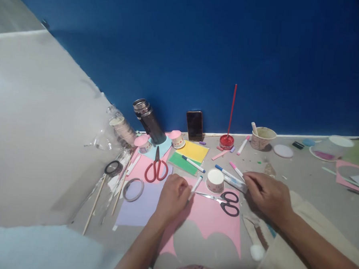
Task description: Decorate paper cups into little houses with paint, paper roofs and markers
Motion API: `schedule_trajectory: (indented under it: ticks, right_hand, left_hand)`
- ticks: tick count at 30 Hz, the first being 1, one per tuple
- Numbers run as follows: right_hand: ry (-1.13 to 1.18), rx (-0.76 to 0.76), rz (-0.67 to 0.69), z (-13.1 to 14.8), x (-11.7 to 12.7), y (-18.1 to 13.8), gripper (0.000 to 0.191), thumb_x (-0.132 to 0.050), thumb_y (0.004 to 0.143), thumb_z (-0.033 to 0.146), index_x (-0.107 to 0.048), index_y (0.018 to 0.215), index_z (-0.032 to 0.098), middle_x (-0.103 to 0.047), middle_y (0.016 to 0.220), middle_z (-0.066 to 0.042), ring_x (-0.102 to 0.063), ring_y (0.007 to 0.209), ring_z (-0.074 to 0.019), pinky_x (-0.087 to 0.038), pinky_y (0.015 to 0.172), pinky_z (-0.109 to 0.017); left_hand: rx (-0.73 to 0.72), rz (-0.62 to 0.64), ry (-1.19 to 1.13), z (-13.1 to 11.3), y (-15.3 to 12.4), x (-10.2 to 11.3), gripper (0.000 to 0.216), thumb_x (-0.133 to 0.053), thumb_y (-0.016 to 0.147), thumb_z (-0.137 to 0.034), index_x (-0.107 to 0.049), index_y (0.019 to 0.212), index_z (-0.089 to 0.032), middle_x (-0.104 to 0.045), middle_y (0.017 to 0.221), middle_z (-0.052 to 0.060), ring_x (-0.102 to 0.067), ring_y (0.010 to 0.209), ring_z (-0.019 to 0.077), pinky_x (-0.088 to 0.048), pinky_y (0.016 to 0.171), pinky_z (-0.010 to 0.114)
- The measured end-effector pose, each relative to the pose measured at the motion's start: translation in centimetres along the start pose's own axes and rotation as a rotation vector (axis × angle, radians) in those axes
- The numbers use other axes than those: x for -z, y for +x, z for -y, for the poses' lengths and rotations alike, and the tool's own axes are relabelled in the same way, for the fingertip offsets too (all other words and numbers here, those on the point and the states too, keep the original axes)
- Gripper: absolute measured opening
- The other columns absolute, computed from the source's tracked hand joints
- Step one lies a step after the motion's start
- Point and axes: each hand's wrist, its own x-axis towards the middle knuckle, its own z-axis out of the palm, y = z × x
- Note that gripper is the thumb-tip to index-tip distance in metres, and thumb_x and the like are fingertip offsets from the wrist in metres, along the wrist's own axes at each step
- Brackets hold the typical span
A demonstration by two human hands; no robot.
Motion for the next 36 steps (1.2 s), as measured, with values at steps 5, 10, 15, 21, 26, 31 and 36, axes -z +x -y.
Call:
schedule_trajectory:
  ticks: [5,10,15,21,26,31,36]
  right_hand:
    - [-0.014,-0.041,0.092,-2.8,-0.5,0.5,0.037,-0.043,0.103,0.039,-0.077,0.093,0.030,-0.084,0.099,-0.009,-0.080,0.090,-0.0316,-0.057,0.079,-0.042]
    - [0.037,-0.008,0.155,-3.5,-1.2,0.4,0.030,-0.045,0.099,0.043,-0.073,0.092,0.036,-0.083,0.096,-0.010,-0.079,0.088,-0.0363,-0.057,0.077,-0.049]
    - [0.008,-0.035,0.145,-3.4,-1.2,0.3,0.028,-0.047,0.097,0.042,-0.073,0.089,0.035,-0.083,0.096,-0.012,-0.078,0.086,-0.0356,-0.055,0.076,-0.047]
    - [0.080,0.096,0.412,-1.6,0.1,0.6,0.033,-0.048,0.100,0.039,-0.073,0.083,0.026,-0.080,0.082,-0.006,-0.073,0.076,-0.0244,-0.047,0.072,-0.035]
    - [0.019,0.231,0.720,1.4,0.5,0.2,0.023,-0.068,0.093,0.043,-0.071,0.080,0.023,-0.078,0.086,-0.004,-0.070,0.083,-0.0230,-0.038,0.068,-0.032]
    - [-0.097,0.208,0.819,2.8,0.6,0.2,0.024,-0.072,0.092,0.047,-0.072,0.089,0.023,-0.078,0.095,-0.005,-0.070,0.089,-0.0256,-0.033,0.065,-0.031]
    - [-0.157,0.204,0.818,2.6,0.6,0.1,0.025,-0.069,0.094,0.048,-0.074,0.099,0.024,-0.077,0.103,-0.007,-0.070,0.093,-0.0259,-0.033,0.064,-0.031]
  left_hand:
    - [-0.004,0.059,0.311,-0.3,-1.8,-2.1,0.019,-0.066,0.087,-0.026,-0.053,0.073,-0.023,-0.062,0.085,0.009,-0.058,0.087,0.0289,-0.044,0.078,0.043]
    - [0.020,0.048,0.389,0.3,-2.3,-2.8,0.011,-0.057,0.091,-0.018,-0.056,0.081,-0.022,-0.068,0.088,0.009,-0.061,0.085,0.0285,-0.041,0.075,0.042]
    - [0.055,0.084,0.454,0.0,-1.9,-2.4,0.011,-0.058,0.091,-0.021,-0.060,0.081,-0.022,-0.071,0.083,0.009,-0.065,0.081,0.0288,-0.036,0.068,0.039]
    - [0.083,0.065,0.484,0.0,-1.4,-2.4,0.013,-0.058,0.089,-0.020,-0.059,0.076,-0.023,-0.070,0.078,0.009,-0.066,0.077,0.0286,-0.033,0.065,0.037]
    - [0.045,0.004,0.515,0.5,-1.3,-2.5,0.013,-0.056,0.090,-0.019,-0.059,0.078,-0.023,-0.070,0.081,0.010,-0.067,0.083,0.0310,-0.037,0.069,0.039]
    - [0.007,-0.001,0.539,0.1,-1.5,-1.6,0.016,-0.052,0.091,-0.016,-0.066,0.099,-0.018,-0.071,0.100,0.016,-0.066,0.100,0.0357,-0.047,0.078,0.044]
    - [-0.284,0.141,0.089,-2.7,0.2,-0.3,0.051,-0.067,0.089,-0.032,-0.055,0.138,-0.022,-0.063,0.139,0.014,-0.058,0.129,0.0332,-0.049,0.105,0.048]
